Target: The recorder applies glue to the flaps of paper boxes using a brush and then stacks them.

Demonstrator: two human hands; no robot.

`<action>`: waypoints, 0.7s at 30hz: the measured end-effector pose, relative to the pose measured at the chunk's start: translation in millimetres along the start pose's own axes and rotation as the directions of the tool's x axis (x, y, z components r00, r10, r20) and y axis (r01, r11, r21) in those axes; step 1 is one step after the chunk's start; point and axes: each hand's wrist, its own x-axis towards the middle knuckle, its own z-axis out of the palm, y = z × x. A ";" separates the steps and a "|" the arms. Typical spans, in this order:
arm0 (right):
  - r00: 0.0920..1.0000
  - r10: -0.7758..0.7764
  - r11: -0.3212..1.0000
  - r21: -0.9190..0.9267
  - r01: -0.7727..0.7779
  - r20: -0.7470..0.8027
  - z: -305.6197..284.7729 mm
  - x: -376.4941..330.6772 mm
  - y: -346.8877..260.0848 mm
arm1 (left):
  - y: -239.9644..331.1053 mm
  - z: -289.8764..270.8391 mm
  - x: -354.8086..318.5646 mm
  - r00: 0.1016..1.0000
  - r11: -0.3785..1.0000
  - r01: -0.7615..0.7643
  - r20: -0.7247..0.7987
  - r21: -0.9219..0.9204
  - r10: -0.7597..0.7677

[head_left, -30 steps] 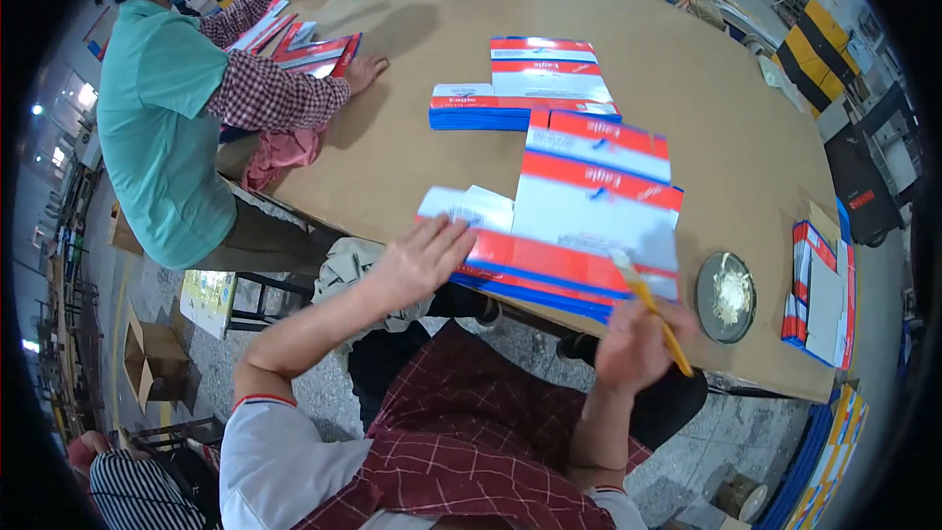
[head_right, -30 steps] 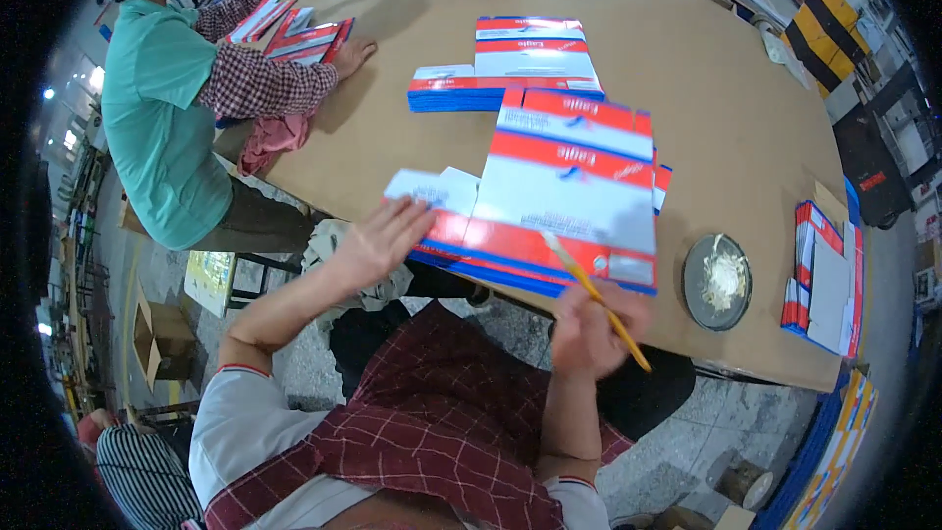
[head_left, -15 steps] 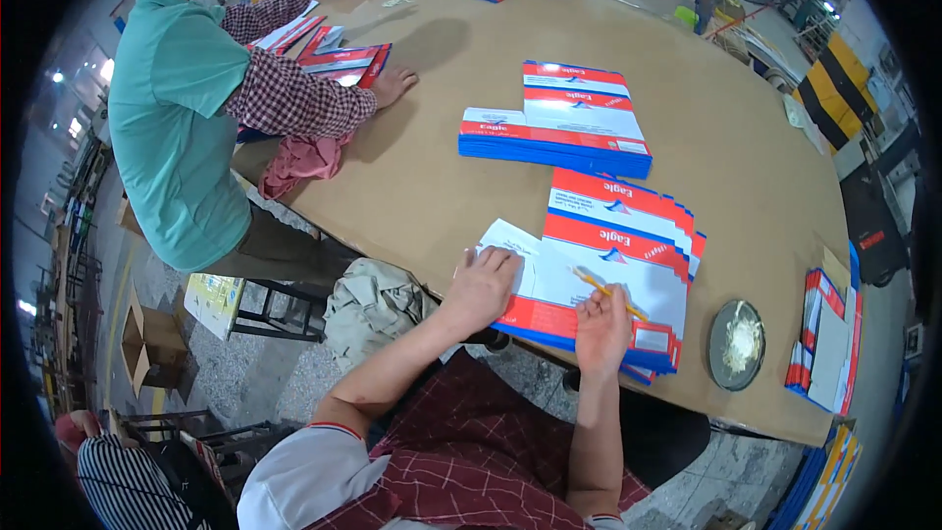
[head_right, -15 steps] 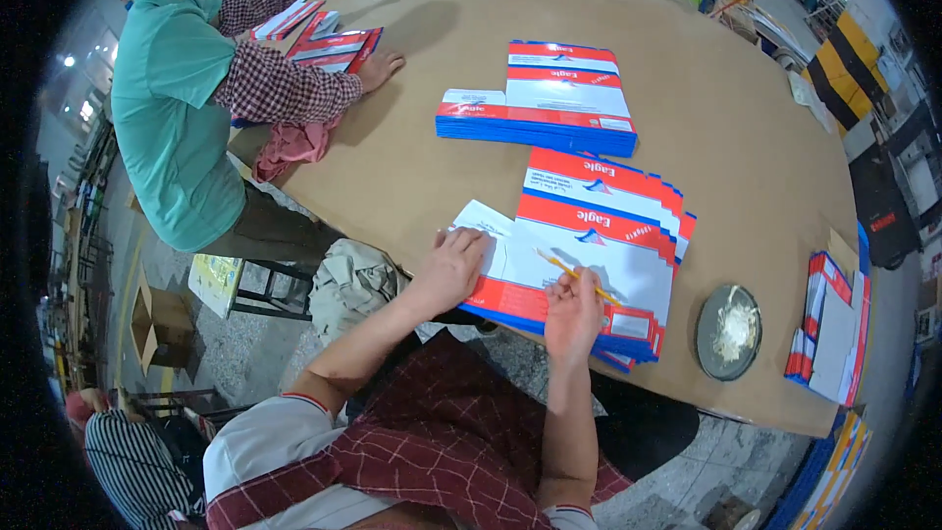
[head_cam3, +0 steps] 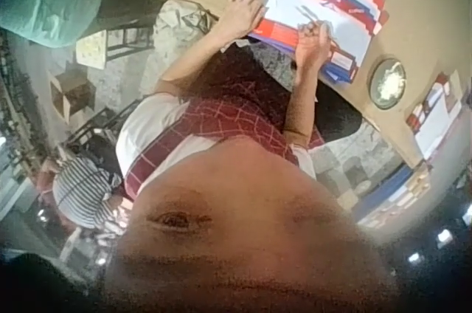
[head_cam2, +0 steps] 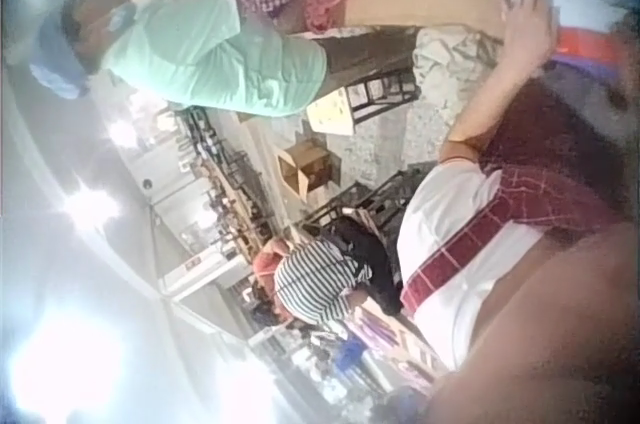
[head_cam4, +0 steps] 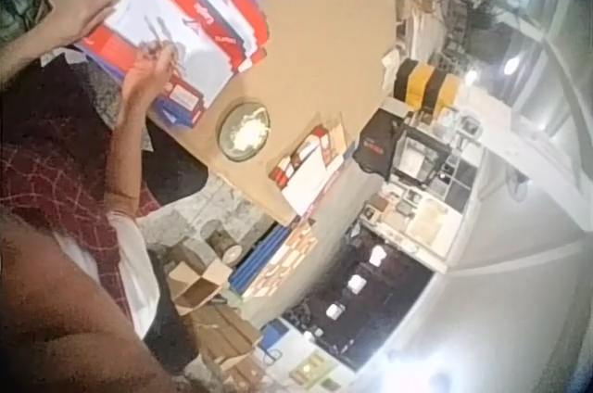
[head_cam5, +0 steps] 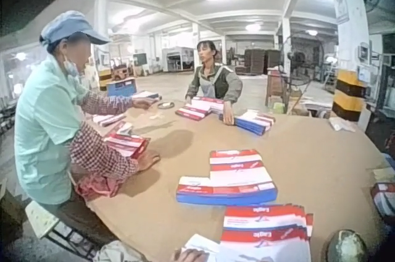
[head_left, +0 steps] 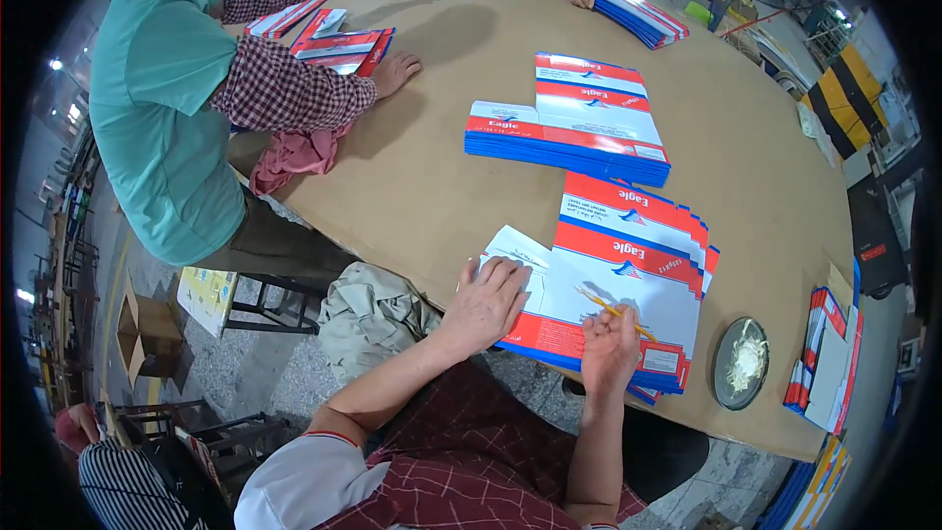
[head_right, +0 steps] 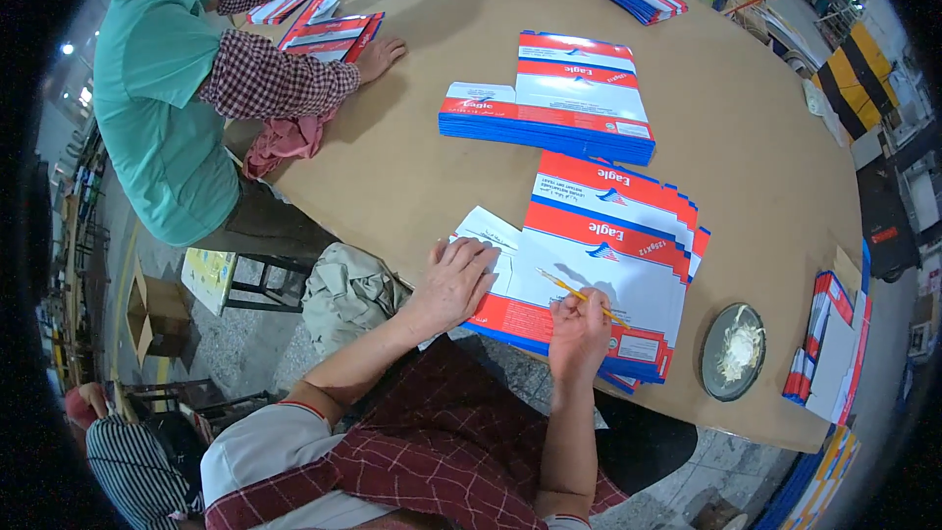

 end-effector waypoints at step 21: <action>0.990 -0.038 0.995 0.096 0.025 0.134 -5.8 4.9 4.4 | -4.4 3.5 3.8 0.997 1.000 -0.009 0.074 0.001 0.009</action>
